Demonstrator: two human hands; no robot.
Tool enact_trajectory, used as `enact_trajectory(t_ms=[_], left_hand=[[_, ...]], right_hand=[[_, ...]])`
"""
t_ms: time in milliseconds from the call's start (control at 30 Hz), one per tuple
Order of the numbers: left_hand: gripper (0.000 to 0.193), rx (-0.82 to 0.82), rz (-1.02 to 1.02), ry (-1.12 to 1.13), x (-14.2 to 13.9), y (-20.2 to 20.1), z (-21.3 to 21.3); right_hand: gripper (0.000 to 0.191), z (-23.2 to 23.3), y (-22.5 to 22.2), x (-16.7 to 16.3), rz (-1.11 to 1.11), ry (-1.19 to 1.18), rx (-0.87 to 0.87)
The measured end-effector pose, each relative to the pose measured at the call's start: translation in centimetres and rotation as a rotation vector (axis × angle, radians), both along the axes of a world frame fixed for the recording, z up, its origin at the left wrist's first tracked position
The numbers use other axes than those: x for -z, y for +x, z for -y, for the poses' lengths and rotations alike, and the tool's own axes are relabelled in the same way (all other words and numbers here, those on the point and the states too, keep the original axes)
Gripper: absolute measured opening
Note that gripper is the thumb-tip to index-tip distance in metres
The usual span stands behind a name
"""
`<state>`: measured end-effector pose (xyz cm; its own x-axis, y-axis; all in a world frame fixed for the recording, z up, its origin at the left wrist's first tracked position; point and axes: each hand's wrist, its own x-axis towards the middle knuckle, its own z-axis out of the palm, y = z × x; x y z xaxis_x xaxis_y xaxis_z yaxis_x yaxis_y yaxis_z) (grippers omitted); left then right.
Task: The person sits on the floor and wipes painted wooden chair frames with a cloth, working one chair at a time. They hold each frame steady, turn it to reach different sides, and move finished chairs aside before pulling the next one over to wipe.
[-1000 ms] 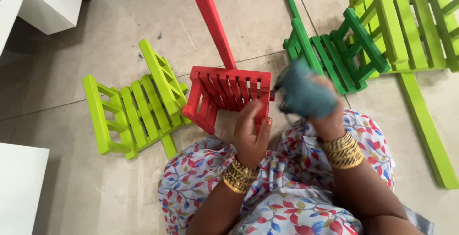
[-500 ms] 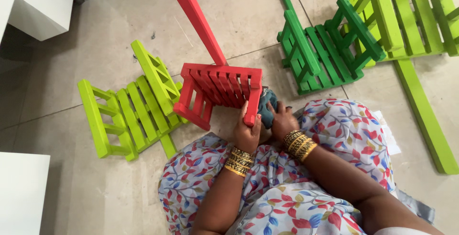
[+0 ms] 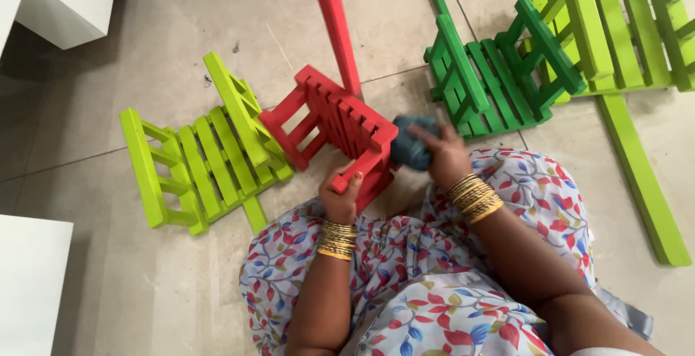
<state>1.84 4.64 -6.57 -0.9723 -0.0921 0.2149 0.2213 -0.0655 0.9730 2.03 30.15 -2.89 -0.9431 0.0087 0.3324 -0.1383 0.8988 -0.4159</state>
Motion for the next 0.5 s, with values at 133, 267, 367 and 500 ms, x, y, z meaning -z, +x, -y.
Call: enact_trajectory(t_ms=[133,267,367,500], left_hand=[[0.020,0.061,0.123,0.128,-0.6,-1.9,3.6],[0.018,-0.251,-0.184,0.044,-0.5,-2.6,3.6],[0.023,-0.255,-0.155,0.111,-0.3,-2.5,2.9],[0.023,-0.245,-0.188,0.051,-0.3,-2.9,3.5]], right_hand=[[0.070,1.1,0.2,-0.2,0.306,0.063,-0.223],[0.062,-0.3,-0.7,-2.3,0.265,0.124,-0.149],[0.065,0.5,-2.4,-2.9,0.015,-0.034,-0.074],[0.060,5.4,-5.0,-1.5,0.024,0.113,-0.079]])
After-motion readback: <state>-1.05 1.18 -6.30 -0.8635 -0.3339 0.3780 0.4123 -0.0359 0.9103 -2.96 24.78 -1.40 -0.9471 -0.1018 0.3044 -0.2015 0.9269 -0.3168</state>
